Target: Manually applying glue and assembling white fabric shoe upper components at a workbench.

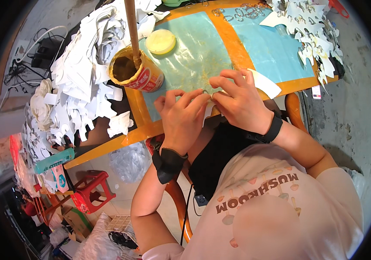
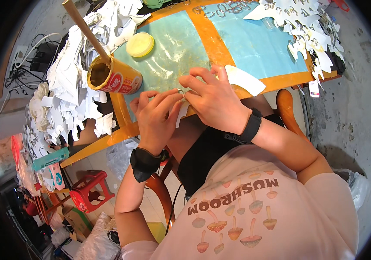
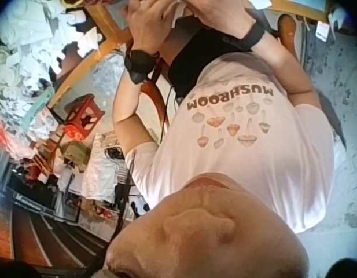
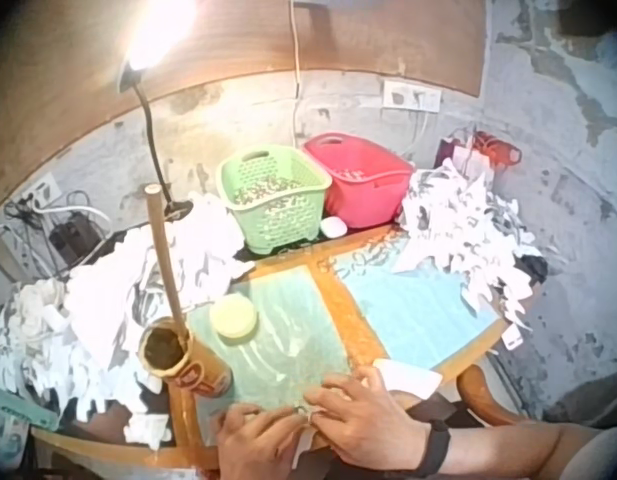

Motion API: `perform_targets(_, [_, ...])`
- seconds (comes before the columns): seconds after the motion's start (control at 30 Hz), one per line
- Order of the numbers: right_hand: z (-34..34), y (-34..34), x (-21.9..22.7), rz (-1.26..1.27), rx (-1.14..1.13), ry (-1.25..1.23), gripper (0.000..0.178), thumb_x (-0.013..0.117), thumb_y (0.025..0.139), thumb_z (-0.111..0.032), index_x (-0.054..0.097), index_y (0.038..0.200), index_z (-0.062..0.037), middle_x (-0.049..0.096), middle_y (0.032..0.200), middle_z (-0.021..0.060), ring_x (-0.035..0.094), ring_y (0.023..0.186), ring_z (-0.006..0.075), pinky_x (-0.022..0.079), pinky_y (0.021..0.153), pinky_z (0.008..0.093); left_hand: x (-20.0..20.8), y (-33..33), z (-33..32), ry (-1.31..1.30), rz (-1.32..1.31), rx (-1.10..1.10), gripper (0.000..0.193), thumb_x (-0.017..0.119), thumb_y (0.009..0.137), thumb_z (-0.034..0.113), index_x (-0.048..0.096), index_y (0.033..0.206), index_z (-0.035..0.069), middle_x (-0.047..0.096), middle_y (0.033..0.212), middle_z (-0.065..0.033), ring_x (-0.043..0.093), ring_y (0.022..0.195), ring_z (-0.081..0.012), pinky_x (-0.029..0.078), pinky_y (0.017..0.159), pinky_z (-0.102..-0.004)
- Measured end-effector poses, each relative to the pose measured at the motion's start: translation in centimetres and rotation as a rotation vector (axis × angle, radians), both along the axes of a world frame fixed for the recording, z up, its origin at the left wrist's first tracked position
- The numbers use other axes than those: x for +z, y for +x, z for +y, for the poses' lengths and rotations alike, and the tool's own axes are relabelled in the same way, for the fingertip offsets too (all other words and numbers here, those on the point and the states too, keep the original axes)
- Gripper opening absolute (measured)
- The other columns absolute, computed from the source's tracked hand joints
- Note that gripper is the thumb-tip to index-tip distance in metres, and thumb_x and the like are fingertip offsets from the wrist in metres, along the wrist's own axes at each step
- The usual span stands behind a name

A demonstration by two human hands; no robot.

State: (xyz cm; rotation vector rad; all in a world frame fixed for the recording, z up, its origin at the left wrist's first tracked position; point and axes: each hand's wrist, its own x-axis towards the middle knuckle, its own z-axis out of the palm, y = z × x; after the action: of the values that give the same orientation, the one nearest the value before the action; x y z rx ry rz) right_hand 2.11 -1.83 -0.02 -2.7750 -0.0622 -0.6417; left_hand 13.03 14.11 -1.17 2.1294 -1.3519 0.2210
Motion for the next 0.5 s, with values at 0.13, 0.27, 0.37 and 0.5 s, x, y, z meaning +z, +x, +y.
perform_targets(0.13, [-0.1, -0.6, 0.7, 0.035, -0.006, 0.08, 0.019, 0.069, 0.074, -0.006, 0.068, 0.092, -0.0067, 0.06, 0.119, 0.0044, 0.051, 0.117, 0.0279, 0.035, 0.095, 0.0486, 0.1, 0.2, 0.3, 0.035, -0.043, -0.035, 0.022, 0.077, 0.074, 0.013, 0.075, 0.094, 0.023, 0.071, 0.108, 0.0087, 0.056, 0.098, -0.02, 0.035, 0.09, -0.0395])
perform_targets(0.27, [-0.3, -0.9, 2.1, 0.016, -0.036, 0.166, 0.027, 0.068, 0.072, -0.001, 0.067, 0.098, -0.0073, 0.06, 0.12, 0.0056, 0.052, 0.114, 0.0305, 0.035, 0.093, 0.0478, 0.2, 0.1, 0.4, 0.051, -0.059, -0.044, 0.025, 0.077, 0.072, 0.01, 0.076, 0.094, 0.024, 0.069, 0.109, 0.0087, 0.056, 0.099, -0.0202, 0.034, 0.09, -0.0403])
perform_targets(0.37, [-0.7, -0.7, 1.3, 0.063, -0.002, 0.229, 0.028, 0.067, 0.072, -0.001, 0.067, 0.099, -0.0071, 0.059, 0.12, 0.0066, 0.051, 0.114, 0.0315, 0.036, 0.093, 0.0463, 0.1, 0.0, 0.3, 0.041, -0.055, -0.046, 0.026, 0.077, 0.072, 0.01, 0.075, 0.093, 0.023, 0.069, 0.109, 0.0082, 0.056, 0.099, -0.0204, 0.034, 0.091, -0.0405])
perform_targets(0.5, [-0.2, 0.2, 0.7, 0.033, -0.1, 0.297, 0.019, 0.071, 0.073, -0.005, 0.068, 0.092, -0.0057, 0.058, 0.119, 0.0077, 0.048, 0.117, 0.0312, 0.036, 0.093, 0.0443, -0.1, 0.0, 0.3, 0.032, -0.065, -0.043, 0.026, 0.078, 0.071, 0.009, 0.075, 0.093, 0.023, 0.069, 0.109, 0.0082, 0.056, 0.098, -0.0196, 0.034, 0.091, -0.0406])
